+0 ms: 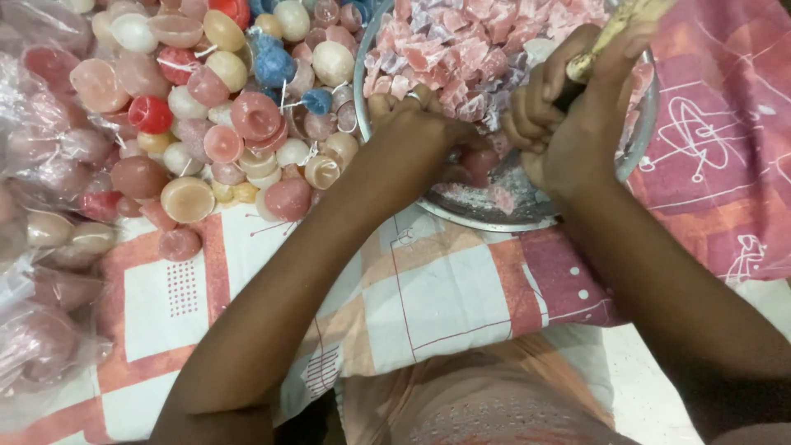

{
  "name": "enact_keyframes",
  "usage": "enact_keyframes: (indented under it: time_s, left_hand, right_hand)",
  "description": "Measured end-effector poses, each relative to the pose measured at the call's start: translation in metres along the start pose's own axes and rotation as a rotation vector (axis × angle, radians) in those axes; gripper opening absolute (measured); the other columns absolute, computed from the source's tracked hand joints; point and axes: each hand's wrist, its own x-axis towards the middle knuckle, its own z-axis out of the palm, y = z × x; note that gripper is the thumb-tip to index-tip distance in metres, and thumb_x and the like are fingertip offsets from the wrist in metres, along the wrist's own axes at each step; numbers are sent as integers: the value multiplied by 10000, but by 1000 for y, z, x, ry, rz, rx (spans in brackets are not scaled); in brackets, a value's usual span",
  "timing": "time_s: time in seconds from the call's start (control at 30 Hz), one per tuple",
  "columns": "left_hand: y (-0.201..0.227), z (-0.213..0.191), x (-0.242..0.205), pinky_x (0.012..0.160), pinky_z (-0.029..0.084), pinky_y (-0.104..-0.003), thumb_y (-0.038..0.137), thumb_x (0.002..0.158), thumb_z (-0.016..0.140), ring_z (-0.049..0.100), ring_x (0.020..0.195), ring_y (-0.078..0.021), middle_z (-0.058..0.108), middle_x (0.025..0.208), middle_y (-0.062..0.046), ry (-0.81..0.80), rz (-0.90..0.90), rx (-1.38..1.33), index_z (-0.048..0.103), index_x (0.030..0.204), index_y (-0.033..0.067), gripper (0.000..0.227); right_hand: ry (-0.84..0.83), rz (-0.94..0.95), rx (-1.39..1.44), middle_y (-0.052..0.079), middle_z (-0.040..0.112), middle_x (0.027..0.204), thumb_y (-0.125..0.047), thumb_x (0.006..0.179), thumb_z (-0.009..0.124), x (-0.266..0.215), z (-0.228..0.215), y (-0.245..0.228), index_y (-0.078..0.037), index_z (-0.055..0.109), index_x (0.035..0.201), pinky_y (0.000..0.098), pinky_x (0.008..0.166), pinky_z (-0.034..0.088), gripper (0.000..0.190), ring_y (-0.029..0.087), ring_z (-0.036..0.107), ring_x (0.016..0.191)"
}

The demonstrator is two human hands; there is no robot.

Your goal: Trimming or carving small wax pieces or candles with a knife over a metal bowl.

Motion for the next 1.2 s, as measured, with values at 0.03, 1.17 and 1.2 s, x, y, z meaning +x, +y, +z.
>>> enact_keyframes:
  time_s: [0.03, 1.17, 1.2]
  left_hand:
    - [1, -2, 1, 858, 493, -404, 318, 675, 904, 646, 953, -254, 786, 908, 44, -12, 3, -2, 812, 1027, 216, 378]
    - [-6, -30, 6, 924, 507, -386, 288, 902, 783, 666, 1041, -205, 757, 1070, 12, 216, -321, 2, 744, 1224, 221, 331]
    - [-4, -30, 3, 924, 507, -386, 288, 902, 783, 666, 1041, -205, 757, 1070, 12, 215, -324, 0, 744, 1224, 221, 331]
  right_hand:
    - [3, -28, -66, -5, 269, 552, -697, 1090, 376, 0, -1, -2, -63, 413, 847, 269, 383, 216, 681, 120, 252, 451]
    - [46, -150, -580, 165, 634, 899, -394, 1275, 380, -40, -48, -70, -38, 377, 1325, 422, 778, 593, 360, 303, 704, 830]
    - [44, -146, -580, 165, 634, 899, -394, 1275, 380, -41, -59, -64, -38, 377, 1325, 422, 778, 593, 360, 303, 704, 830]
